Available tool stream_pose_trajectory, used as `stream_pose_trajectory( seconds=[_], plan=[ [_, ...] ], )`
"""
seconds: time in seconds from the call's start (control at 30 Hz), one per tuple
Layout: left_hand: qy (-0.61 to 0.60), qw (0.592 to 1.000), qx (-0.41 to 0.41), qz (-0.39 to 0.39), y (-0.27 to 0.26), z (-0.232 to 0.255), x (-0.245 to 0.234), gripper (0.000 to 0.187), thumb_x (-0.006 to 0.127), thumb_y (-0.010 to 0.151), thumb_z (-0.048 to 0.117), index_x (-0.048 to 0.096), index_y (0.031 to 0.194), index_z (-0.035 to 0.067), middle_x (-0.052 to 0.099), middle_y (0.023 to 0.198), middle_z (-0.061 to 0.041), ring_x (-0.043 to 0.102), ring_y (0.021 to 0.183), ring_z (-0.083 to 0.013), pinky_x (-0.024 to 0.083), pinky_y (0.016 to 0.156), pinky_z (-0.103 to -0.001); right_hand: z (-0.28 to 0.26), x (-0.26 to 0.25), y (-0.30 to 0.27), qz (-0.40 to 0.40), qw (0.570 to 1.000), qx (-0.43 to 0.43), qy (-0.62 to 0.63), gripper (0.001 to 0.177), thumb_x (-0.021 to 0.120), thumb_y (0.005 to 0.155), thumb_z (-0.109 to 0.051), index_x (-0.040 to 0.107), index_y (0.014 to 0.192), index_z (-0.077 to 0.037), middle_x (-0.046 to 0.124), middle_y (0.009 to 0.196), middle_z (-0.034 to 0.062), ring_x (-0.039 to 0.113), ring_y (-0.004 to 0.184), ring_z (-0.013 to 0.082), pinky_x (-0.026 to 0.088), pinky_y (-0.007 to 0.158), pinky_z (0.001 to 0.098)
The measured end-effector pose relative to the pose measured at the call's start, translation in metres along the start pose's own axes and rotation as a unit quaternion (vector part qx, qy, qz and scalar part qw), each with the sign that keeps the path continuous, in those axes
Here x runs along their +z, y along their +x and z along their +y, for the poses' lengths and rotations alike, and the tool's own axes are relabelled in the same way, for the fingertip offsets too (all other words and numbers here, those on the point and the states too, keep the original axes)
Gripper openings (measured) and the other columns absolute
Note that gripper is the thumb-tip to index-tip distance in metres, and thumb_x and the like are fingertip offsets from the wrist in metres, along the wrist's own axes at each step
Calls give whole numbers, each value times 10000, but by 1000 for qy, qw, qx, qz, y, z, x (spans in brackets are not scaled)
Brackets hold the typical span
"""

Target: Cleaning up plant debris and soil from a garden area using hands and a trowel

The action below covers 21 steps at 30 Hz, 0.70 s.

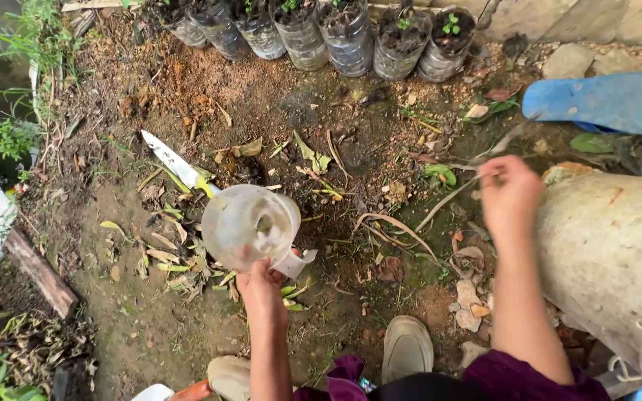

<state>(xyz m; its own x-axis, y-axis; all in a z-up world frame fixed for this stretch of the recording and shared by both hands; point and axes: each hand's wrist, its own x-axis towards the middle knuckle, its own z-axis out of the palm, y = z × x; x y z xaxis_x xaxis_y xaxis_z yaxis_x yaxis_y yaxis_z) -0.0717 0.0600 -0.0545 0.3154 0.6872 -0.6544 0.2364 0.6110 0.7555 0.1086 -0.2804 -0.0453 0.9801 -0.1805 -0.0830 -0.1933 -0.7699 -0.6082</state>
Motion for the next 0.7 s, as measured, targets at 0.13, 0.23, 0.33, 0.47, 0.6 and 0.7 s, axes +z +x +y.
stream_pose_trajectory(
  seconds=[0.13,0.23,0.33,0.47,0.6,0.7],
  plan=[
    [-46,998,32,-30,2,-6,8,265,528,887,-17,325,1033,68,557,986,-231,612,696,-273,521,622,-368,10,-29,10,141,986,-74,53,130,682,1006,42,757,1096,-15,754,1028,151,686,829,225,555,662,359],
    [-44,998,30,-42,5,-13,6,253,526,882,-21,406,1097,38,618,1066,-243,626,716,-263,525,622,-347,33,-38,27,229,961,-125,95,160,664,979,164,747,1091,86,697,1053,228,733,837,268,630,682,342],
    [-33,997,40,-56,14,-24,2,136,565,876,-11,477,947,64,579,839,-70,519,611,-112,433,533,-250,49,-43,50,311,928,-170,113,182,605,958,226,709,1088,152,572,1106,258,743,740,264,657,528,294],
    [-18,1000,7,-22,0,-13,10,271,585,879,-7,385,1035,86,610,928,-132,531,654,-155,460,568,-292,71,-46,90,443,882,-86,134,200,564,896,166,688,1006,55,561,1066,119,833,790,169,804,517,249],
    [12,997,14,-71,-35,28,30,567,525,881,13,472,1444,63,634,987,-95,549,661,-124,518,620,-280,135,-17,137,371,873,-59,311,511,585,1056,85,453,1492,-147,432,1492,162,646,1303,317,687,952,353],
    [106,989,23,-102,-63,69,52,523,459,921,15,422,1442,40,627,1250,-163,658,919,-221,584,814,-321,68,-15,97,275,948,55,150,656,734,1001,95,392,1532,-84,182,1565,204,297,1470,417,429,1222,463]
  ],
)
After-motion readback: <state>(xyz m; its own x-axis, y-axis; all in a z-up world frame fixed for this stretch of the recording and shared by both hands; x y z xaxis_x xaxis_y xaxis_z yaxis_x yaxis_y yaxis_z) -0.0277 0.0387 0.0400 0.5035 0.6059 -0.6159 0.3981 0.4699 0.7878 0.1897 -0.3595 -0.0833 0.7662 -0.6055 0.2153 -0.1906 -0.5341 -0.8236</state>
